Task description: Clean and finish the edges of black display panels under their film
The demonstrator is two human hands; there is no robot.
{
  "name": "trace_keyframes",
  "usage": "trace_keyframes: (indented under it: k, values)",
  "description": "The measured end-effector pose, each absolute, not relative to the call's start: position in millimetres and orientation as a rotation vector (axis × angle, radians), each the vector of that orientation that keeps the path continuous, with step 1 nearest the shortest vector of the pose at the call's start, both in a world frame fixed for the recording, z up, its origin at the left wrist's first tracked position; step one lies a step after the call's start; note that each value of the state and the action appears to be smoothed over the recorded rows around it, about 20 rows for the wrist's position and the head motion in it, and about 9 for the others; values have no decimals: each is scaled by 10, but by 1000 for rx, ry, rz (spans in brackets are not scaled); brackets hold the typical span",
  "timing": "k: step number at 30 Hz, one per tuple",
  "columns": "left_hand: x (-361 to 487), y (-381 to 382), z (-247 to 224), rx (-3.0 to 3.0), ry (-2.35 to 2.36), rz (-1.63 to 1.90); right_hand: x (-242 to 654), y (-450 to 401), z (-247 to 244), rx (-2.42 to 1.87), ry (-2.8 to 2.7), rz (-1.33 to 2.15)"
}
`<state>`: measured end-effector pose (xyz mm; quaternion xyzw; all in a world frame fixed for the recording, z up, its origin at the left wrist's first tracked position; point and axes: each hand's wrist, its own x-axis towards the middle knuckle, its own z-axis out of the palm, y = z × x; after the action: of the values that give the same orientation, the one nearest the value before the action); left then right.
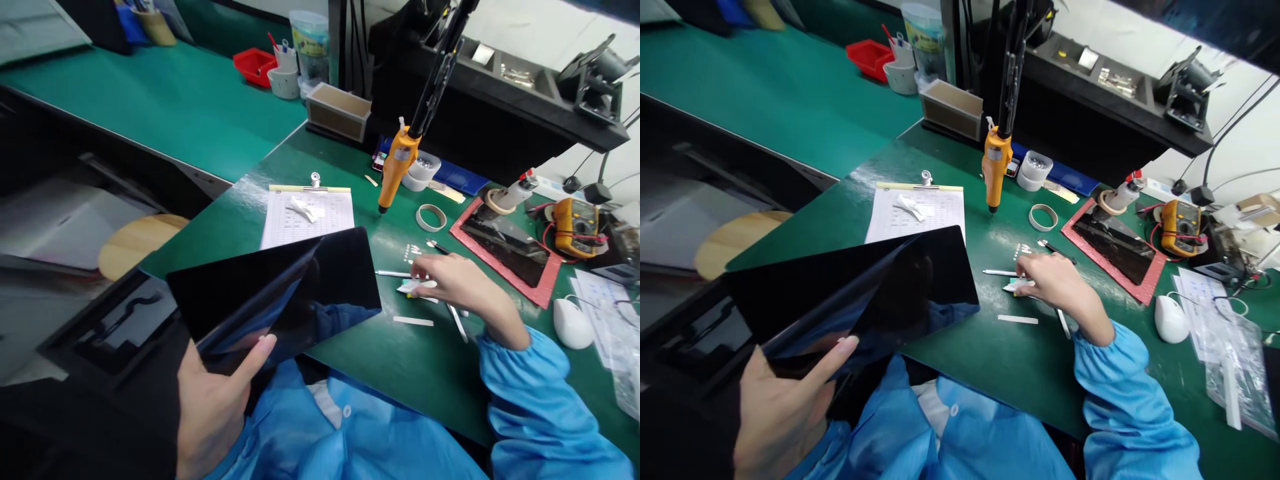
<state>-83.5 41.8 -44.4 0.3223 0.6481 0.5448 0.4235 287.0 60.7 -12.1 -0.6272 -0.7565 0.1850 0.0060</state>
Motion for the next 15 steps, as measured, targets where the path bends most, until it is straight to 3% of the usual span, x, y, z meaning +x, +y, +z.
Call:
trace_keyframes:
  k: [7,15]
  values:
    - [-804,317,-539,853,1563,1258,2916,752,-161,-1800,-2435,822]
    - [-545,57,-403,911,1399,1123,2991,562,339,-1586,-2027,609]
